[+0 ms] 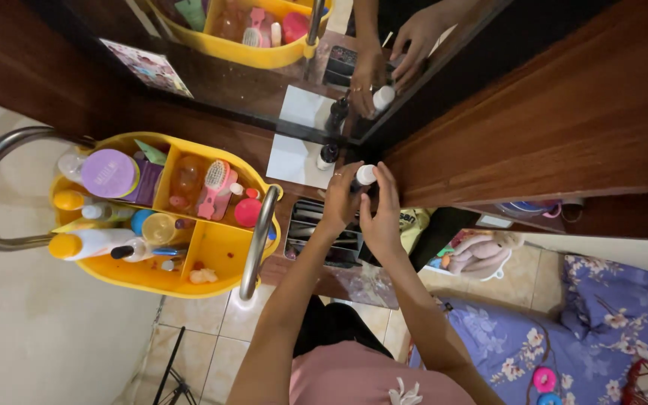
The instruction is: Organizing various toiletry bottles, cosmetics, and small toys on shelves and in a caddy.
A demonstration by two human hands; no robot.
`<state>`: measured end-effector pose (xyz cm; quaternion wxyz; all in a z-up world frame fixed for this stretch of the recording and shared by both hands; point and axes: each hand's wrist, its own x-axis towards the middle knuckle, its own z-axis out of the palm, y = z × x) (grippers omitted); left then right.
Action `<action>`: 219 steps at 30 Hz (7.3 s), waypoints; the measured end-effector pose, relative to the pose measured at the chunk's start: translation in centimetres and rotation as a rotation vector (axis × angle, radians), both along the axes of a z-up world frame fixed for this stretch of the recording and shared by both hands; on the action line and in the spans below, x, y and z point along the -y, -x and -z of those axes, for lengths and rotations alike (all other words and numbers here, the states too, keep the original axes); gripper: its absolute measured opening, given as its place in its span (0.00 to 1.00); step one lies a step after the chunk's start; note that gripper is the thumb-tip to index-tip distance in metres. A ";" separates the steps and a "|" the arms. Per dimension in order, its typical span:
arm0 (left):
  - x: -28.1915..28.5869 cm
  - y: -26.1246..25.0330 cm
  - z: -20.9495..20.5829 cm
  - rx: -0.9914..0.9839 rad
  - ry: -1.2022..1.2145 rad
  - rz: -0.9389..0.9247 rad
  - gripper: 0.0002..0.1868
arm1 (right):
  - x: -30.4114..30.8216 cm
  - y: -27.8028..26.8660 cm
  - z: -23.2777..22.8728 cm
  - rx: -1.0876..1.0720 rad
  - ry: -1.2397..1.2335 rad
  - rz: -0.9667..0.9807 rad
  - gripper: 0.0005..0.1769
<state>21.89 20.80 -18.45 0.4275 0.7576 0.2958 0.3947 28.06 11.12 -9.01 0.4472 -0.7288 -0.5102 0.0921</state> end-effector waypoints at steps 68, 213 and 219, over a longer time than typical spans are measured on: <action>19.6 0.5 -22.7 0.356 -0.177 0.473 0.29 | 24.8 -5.9 -13.7 -0.563 -0.574 -0.091 0.29; 13.4 7.7 -18.2 0.062 -0.143 -0.429 0.29 | 4.3 -0.2 -15.3 0.028 -0.480 -0.467 0.10; 17.8 10.7 -20.7 0.056 -0.280 -0.529 0.31 | 7.3 1.6 -18.2 -0.005 -0.525 -0.603 0.09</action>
